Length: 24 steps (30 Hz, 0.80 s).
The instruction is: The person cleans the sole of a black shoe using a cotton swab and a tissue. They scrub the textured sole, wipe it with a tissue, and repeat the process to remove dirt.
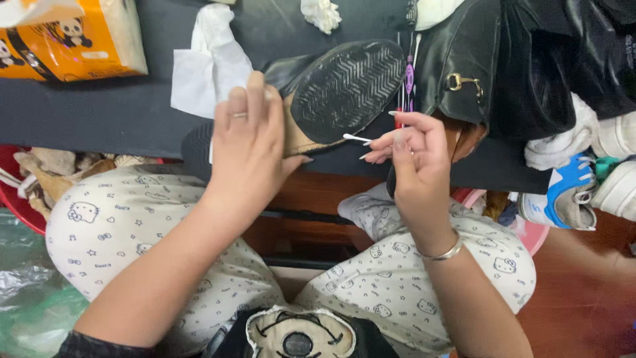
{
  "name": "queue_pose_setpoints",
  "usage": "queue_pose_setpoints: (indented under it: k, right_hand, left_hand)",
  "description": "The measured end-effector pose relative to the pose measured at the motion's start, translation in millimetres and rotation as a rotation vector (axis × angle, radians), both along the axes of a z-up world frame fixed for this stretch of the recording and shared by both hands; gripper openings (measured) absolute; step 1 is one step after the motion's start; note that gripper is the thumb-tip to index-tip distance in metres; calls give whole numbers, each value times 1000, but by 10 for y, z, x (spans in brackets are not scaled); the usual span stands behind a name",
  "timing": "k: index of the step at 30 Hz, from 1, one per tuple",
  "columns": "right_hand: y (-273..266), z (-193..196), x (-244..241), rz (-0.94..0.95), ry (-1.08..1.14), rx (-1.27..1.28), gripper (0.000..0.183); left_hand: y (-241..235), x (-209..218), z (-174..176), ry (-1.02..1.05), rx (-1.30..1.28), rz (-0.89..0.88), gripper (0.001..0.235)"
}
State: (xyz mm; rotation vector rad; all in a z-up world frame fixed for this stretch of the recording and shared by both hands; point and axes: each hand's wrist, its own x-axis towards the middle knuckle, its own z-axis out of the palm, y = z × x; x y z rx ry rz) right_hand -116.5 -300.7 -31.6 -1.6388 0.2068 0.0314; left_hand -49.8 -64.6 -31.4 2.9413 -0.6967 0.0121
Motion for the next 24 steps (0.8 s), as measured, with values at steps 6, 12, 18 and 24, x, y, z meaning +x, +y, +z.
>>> queue_pose_setpoints:
  k: [6, 12, 18, 24]
  right_hand:
    - [109, 63, 69, 46, -70, -345, 38]
    - [218, 64, 46, 115, -78, -704, 13]
    - [157, 106, 63, 171, -196, -848, 7]
    - [178, 136, 161, 213, -218, -932, 7]
  left_hand:
    - [31, 45, 35, 36, -164, -1, 96]
    - [136, 134, 64, 58, -209, 3, 96]
    - [150, 127, 77, 63, -232, 17, 96]
    - [110, 126, 87, 93, -206, 58, 96]
